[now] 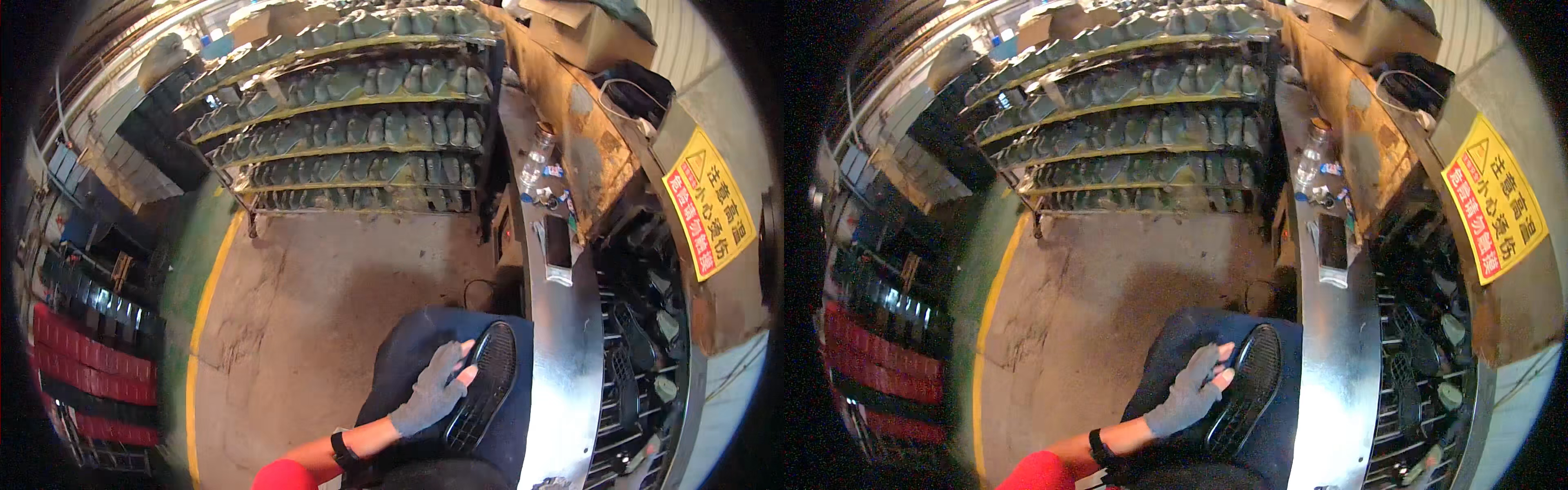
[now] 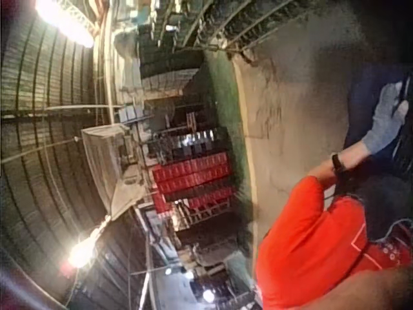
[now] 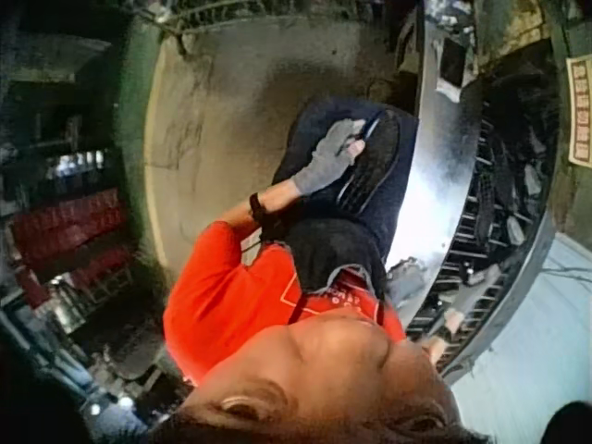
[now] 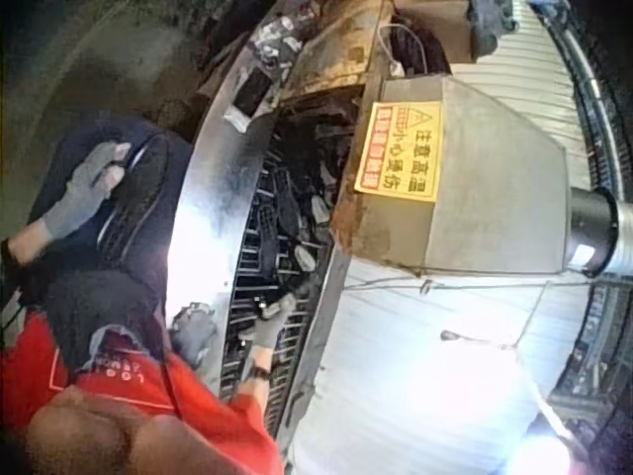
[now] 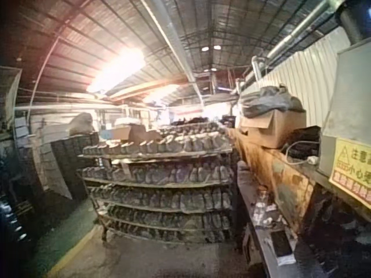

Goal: Polishing and inspecting black leather loafers at a shoe manufacturing station.

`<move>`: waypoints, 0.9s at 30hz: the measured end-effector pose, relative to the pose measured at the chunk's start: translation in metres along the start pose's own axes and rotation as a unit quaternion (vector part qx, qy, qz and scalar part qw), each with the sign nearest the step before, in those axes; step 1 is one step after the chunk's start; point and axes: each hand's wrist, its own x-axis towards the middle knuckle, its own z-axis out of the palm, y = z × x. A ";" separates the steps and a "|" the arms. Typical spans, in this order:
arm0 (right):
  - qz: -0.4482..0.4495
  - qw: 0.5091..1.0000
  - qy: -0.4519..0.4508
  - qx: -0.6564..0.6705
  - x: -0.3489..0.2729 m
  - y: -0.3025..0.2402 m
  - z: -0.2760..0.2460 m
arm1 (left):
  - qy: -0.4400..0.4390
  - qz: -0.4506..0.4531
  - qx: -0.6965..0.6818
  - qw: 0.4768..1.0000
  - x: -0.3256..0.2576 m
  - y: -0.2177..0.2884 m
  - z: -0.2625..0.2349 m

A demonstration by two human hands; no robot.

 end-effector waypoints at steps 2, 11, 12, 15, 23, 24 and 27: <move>0.050 0.996 -0.071 -0.002 -0.033 0.028 0.002 | -0.058 0.007 -0.078 0.995 0.012 -0.005 0.007; -0.099 0.934 -0.332 -0.090 -0.130 -0.119 0.371 | -0.047 -0.126 -0.454 0.881 0.041 0.032 0.041; 0.000 0.950 -0.312 0.005 -0.132 -0.111 0.379 | -0.039 -0.145 -0.469 0.871 0.042 0.054 0.026; 0.155 0.917 -0.353 0.107 -0.131 -0.120 0.401 | -0.081 -0.022 -0.449 0.890 0.032 0.048 0.012; 0.212 0.920 -0.280 0.173 -0.143 -0.159 0.408 | 0.014 0.057 0.360 0.931 0.067 -0.072 0.017; 0.208 0.930 -0.252 0.169 -0.138 -0.155 0.399 | 0.041 0.115 0.360 0.925 0.066 -0.061 0.025; 0.205 0.936 -0.227 0.176 -0.123 -0.137 0.378 | -0.041 -0.087 -0.042 0.994 0.079 -0.031 0.011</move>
